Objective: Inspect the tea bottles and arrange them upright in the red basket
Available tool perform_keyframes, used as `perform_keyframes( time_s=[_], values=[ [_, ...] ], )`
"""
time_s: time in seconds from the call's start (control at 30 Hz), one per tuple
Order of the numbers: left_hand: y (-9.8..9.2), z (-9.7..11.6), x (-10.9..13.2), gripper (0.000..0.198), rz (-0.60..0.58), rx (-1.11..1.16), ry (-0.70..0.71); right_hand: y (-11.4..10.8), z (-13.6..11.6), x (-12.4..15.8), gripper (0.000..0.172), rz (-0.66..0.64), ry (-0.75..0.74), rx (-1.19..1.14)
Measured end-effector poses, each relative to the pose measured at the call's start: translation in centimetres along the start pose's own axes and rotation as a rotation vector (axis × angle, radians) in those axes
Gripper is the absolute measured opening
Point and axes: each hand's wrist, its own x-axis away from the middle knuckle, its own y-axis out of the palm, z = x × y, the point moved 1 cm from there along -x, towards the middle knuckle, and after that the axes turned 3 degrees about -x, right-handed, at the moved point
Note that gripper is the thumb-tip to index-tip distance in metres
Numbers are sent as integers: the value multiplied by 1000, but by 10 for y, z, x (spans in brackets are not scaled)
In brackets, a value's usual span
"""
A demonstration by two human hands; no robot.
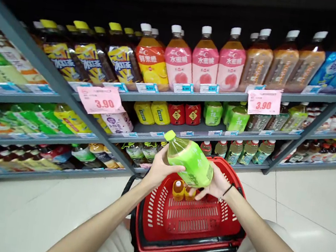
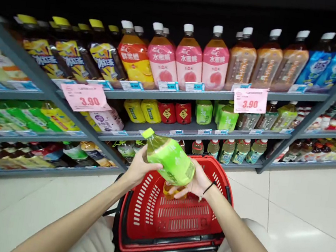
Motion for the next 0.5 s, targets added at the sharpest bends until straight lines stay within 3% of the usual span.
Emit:
perform_keyframes(
  time_s=[0.07, 0.13, 0.3, 0.43, 0.5],
  values=[
    [-8, -14, 6, 95, -51, 42, -43, 11, 8, -3, 83, 20, 53, -210],
    [-17, -22, 11, 96, -106, 73, -70, 21, 16, -8, 74, 149, 41, -316],
    [-28, -20, 18, 96, -223, 126, -35, 46, 28, -9, 58, 367, -5, -456],
    [-25, -12, 24, 86, -221, 98, 65, 53, 38, -8, 39, 410, -64, -429],
    [-23, -8, 26, 78, -215, 66, 121, 52, 44, -10, 39, 374, -121, -354]
  ],
)
